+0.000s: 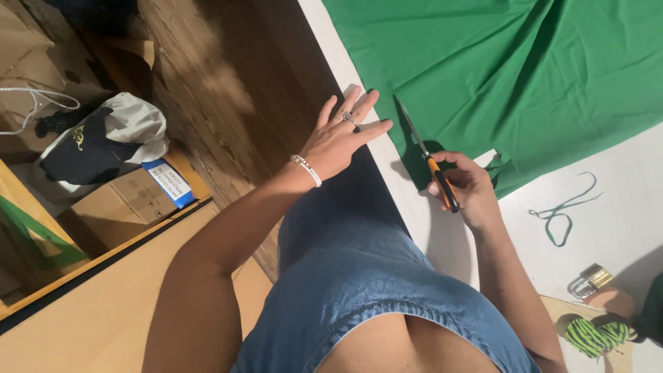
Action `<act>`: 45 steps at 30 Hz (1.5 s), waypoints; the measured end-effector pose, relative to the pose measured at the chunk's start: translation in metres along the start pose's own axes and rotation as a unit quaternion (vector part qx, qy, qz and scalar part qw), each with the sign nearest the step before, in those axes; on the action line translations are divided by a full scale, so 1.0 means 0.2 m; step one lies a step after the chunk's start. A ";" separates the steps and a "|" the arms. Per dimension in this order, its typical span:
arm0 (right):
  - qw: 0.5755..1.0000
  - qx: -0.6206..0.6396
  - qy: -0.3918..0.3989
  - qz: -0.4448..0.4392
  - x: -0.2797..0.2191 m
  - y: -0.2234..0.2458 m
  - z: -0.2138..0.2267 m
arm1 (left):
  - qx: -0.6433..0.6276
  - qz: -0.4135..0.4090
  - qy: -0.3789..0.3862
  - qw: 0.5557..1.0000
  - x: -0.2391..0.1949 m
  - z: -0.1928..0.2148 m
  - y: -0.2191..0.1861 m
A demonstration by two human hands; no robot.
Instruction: Cutting a strip of green fabric with scissors and organizing fabric scraps on a work table.
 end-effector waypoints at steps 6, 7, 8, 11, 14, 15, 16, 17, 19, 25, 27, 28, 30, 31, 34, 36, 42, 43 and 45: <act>1.000 -0.004 0.002 -0.001 0.08 -0.01 -0.03 | -0.010 -0.005 0.011 1.000 0.01 -0.01 0.01; 1.000 -0.004 0.003 -0.002 0.08 -0.01 -0.03 | -0.011 -0.004 0.011 1.000 0.01 -0.01 0.02; 1.000 -0.004 0.000 -0.005 0.08 -0.02 -0.02 | -0.011 -0.006 0.011 1.000 0.01 -0.02 0.02; 1.000 -0.001 -0.003 -0.009 0.08 -0.02 -0.03 | -0.008 -0.009 0.010 1.000 0.01 -0.03 0.02; 1.000 0.002 -0.006 -0.003 0.11 -0.01 -0.05 | -0.012 -0.012 0.010 1.000 0.02 -0.02 0.02; 1.000 0.005 -0.007 0.001 0.12 0.00 -0.05 | -0.019 -0.011 0.011 1.000 0.01 -0.01 0.02; 1.000 0.005 -0.007 0.001 0.13 0.00 -0.06 | -0.019 -0.011 0.012 1.000 0.01 -0.02 0.02; 1.000 0.009 -0.009 0.001 0.13 0.00 -0.06 | -0.024 -0.015 0.006 1.000 0.01 -0.01 0.02; 1.000 0.014 -0.009 0.002 0.14 0.00 -0.07 | -0.028 -0.018 0.000 0.999 0.02 0.02 0.02; 0.998 0.014 -0.010 -0.065 0.14 0.05 -0.09 | -0.015 -0.024 -0.078 0.997 0.18 0.26 0.13; 0.998 0.028 -0.010 -0.051 0.15 0.04 -0.08 | 0.011 -0.055 -0.121 0.991 0.24 0.30 0.17; 0.998 0.029 -0.010 -0.048 0.16 0.05 -0.09 | 0.013 -0.056 -0.122 0.991 0.24 0.30 0.19; 0.997 0.031 -0.018 -0.062 0.15 0.05 -0.09 | 0.005 -0.075 -0.137 0.988 0.26 0.28 0.21; 0.997 0.031 -0.021 -0.064 0.15 0.04 -0.08 | 0.004 -0.078 -0.134 0.988 0.25 0.28 0.21; 0.996 0.045 -0.022 -0.069 0.16 0.03 -0.07 | -0.018 -0.060 -0.131 0.989 0.24 0.27 0.22; 0.997 0.033 -0.019 -0.072 0.16 0.04 -0.08 | -0.037 -0.062 -0.150 0.986 0.23 0.28 0.22; 0.999 0.023 -0.028 -0.009 0.17 -0.02 -0.06 | -0.017 -0.012 -0.061 0.998 0.28 0.18 0.28; 0.999 0.023 -0.028 -0.009 0.17 -0.02 -0.06 | -0.018 -0.012 -0.061 0.998 0.28 0.18 0.28; 0.999 0.028 -0.034 -0.013 0.17 -0.02 -0.06 | -0.013 -0.014 -0.059 0.998 0.29 0.19 0.29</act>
Point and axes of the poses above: each hand's wrist, its own x-axis towards the middle knuckle, its own z-axis out of the back of the hand, y = z × x, the point moved 5 cm from there along x, towards the middle knuckle, and after that the axes turned 14 degrees about z, right-handed, at the moved point
